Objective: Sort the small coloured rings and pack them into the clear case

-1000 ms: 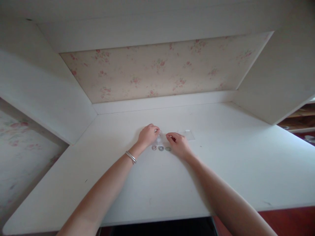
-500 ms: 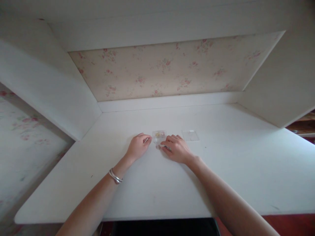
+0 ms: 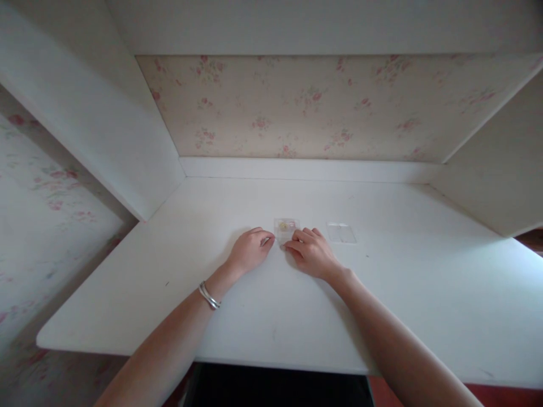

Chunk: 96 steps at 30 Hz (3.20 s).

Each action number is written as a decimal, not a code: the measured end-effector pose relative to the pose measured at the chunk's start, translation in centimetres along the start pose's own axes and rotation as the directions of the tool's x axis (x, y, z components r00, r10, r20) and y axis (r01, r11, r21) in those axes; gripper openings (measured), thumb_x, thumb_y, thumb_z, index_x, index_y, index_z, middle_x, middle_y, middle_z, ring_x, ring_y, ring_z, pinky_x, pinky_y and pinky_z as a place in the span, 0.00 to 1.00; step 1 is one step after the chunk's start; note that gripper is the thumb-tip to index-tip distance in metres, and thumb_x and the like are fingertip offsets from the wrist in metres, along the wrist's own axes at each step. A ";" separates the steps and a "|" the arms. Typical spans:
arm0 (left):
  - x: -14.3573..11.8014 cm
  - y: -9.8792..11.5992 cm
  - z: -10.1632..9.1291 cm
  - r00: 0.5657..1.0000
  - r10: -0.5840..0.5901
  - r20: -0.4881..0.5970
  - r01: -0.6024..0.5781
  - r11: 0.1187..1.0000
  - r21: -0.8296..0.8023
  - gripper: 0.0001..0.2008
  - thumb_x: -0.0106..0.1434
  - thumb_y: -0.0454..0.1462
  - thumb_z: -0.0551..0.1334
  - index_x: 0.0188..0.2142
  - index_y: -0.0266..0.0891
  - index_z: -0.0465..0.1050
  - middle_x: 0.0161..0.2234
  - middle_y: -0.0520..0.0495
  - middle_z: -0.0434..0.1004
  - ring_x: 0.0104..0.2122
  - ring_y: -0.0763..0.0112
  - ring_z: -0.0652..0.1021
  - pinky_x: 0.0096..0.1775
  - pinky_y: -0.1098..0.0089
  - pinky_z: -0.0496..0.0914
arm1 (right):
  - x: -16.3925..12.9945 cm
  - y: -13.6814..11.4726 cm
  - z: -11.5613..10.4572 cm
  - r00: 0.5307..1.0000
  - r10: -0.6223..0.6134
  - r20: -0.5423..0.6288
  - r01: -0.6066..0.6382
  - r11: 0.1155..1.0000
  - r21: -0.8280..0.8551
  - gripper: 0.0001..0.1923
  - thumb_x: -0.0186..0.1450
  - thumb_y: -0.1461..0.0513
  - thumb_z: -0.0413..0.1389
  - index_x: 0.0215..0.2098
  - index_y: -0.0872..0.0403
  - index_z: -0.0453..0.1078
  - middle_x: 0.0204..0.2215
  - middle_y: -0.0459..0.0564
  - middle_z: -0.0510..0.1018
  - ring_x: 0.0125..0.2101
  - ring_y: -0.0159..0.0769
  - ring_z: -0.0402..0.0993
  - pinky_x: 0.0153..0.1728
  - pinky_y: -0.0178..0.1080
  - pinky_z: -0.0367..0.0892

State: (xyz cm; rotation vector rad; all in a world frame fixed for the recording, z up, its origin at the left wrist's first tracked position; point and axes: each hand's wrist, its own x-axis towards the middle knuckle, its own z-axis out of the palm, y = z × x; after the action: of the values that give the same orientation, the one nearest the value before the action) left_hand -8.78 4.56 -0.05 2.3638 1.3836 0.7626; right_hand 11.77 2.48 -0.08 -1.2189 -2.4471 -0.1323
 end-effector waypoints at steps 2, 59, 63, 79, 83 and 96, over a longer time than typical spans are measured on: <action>-0.1 0.0 0.1 1.000 0.002 0.003 -0.002 1.000 -0.005 0.13 0.65 0.39 0.53 0.37 0.41 0.76 0.32 0.49 0.75 0.32 0.72 0.73 0.36 0.73 0.65 | 0.0 0.2 0.3 0.996 0.043 -0.083 -0.039 0.998 0.050 0.11 0.64 0.63 0.50 0.36 0.50 0.75 0.30 0.48 0.73 0.33 0.34 0.64 0.36 0.38 0.53; 8.0 1.8 2.9 0.992 0.112 0.053 -0.111 0.994 -0.015 0.10 0.61 0.38 0.57 0.36 0.41 0.78 0.36 0.47 0.78 0.36 0.69 0.76 0.42 0.70 0.68 | -2.6 -1.8 1.0 0.892 0.416 -0.175 -0.387 0.905 0.178 0.12 0.65 0.62 0.49 0.38 0.49 0.74 0.30 0.47 0.73 0.32 0.31 0.69 0.36 0.36 0.55; 8.5 1.5 2.9 0.990 0.122 0.066 -0.121 0.992 -0.025 0.13 0.63 0.39 0.55 0.37 0.41 0.78 0.36 0.47 0.79 0.37 0.68 0.76 0.42 0.70 0.68 | -2.5 -1.7 0.9 0.889 0.429 -0.162 -0.405 0.900 0.164 0.11 0.66 0.62 0.49 0.39 0.48 0.74 0.31 0.47 0.73 0.31 0.31 0.69 0.36 0.36 0.55; 1.2 0.3 -0.7 0.997 0.011 0.076 0.009 0.966 -0.257 0.17 0.65 0.45 0.52 0.38 0.39 0.76 0.36 0.48 0.79 0.36 0.70 0.77 0.39 0.73 0.68 | 0.4 -2.8 -0.2 0.962 0.258 0.089 -0.256 0.966 -0.038 0.11 0.65 0.59 0.50 0.31 0.50 0.75 0.31 0.50 0.74 0.36 0.37 0.66 0.37 0.41 0.51; 1.0 0.0 -0.5 0.997 0.024 0.069 -0.005 0.965 -0.261 0.17 0.65 0.45 0.52 0.37 0.40 0.76 0.35 0.49 0.79 0.35 0.71 0.76 0.39 0.73 0.68 | 1.0 -2.9 -0.1 0.969 0.219 0.118 -0.210 0.974 -0.084 0.12 0.65 0.62 0.49 0.28 0.52 0.73 0.31 0.51 0.75 0.36 0.38 0.67 0.36 0.41 0.51; 0.3 -0.2 0.2 0.989 0.046 0.137 -0.027 0.990 -0.135 0.15 0.64 0.42 0.53 0.39 0.41 0.77 0.37 0.48 0.79 0.35 0.71 0.76 0.39 0.73 0.68 | 0.8 0.7 -0.5 0.842 0.529 -0.109 -0.444 0.792 0.419 0.12 0.65 0.57 0.50 0.35 0.52 0.75 0.29 0.47 0.72 0.29 0.31 0.68 0.32 0.33 0.59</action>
State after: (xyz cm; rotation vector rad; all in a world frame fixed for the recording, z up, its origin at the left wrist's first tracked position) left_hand -8.70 4.91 -0.19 2.2975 1.1980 0.6626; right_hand 12.04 3.34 0.66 -1.5121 -1.7794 0.3253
